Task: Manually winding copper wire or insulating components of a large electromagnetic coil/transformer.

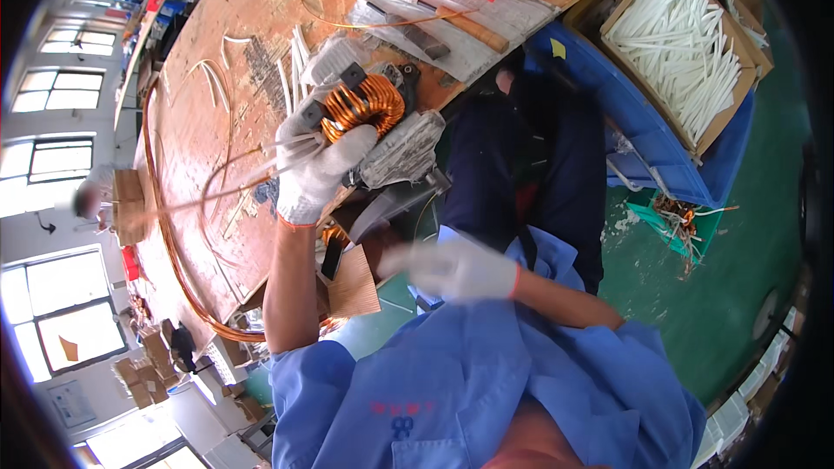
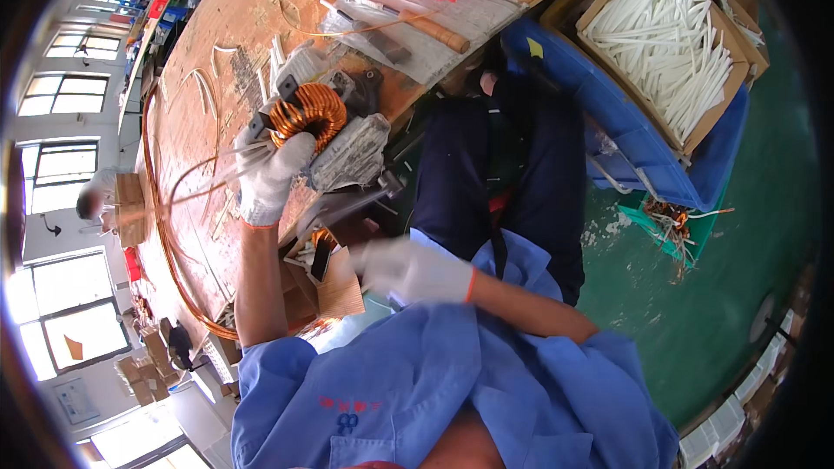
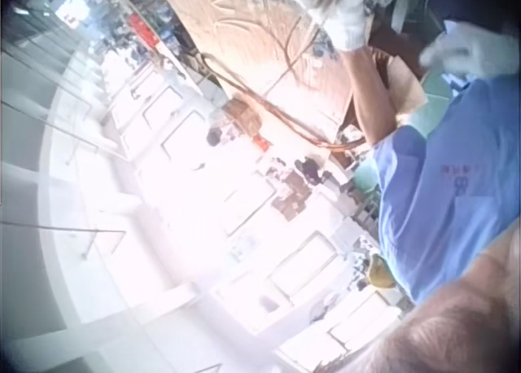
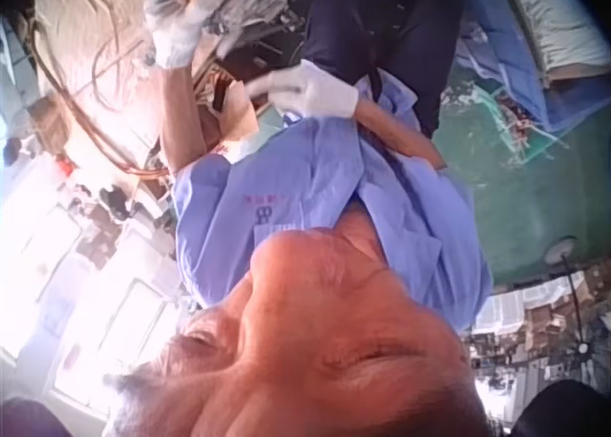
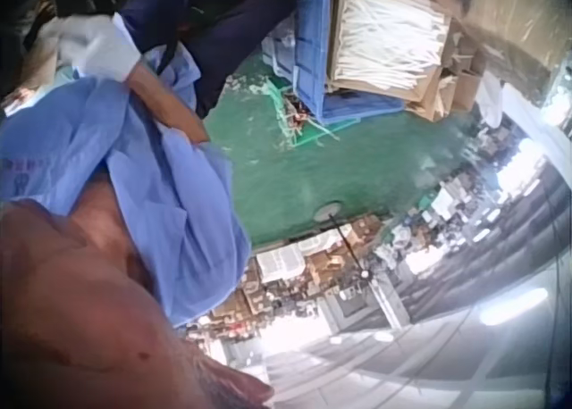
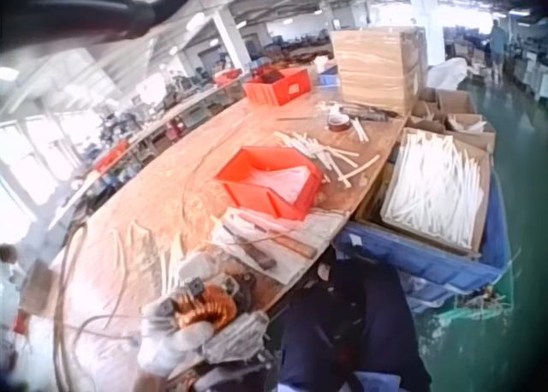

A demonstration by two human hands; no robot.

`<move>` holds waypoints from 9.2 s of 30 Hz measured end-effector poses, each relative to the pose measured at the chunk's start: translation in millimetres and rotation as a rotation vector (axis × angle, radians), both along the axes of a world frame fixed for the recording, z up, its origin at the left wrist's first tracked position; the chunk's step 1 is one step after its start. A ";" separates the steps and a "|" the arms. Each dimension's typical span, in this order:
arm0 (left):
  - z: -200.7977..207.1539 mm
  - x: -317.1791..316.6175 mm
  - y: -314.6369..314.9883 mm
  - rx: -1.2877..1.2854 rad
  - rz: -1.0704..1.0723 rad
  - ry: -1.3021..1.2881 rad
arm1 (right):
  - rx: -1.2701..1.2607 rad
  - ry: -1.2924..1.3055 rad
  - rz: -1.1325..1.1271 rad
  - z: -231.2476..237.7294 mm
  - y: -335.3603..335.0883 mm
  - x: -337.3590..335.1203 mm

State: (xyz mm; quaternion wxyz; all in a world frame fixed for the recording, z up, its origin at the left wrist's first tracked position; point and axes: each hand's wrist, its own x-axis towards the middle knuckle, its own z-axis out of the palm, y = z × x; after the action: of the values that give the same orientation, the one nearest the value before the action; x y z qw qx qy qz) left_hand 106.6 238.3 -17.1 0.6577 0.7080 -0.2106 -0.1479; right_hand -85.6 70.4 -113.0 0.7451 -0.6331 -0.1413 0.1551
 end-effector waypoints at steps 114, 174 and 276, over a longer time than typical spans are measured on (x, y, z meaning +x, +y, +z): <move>-367.8 -334.9 356.7 -1.426 2.488 0.440 | -1.607 -0.331 1.053 -423.5 276.0 89.9; -61.3 -229.0 119.7 -1.252 1.383 0.159 | -0.772 0.365 0.525 -26.5 -275.4 18.4; 31.6 -120.3 -34.7 -0.030 -0.032 0.823 | 0.105 0.466 0.048 73.6 -166.9 11.0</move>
State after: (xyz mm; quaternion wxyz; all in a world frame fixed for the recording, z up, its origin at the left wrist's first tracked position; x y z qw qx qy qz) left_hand -13.7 203.5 14.5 0.6947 0.5767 0.0568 -0.4260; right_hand -74.7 -96.5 -39.4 0.7857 -0.5369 0.0117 0.3071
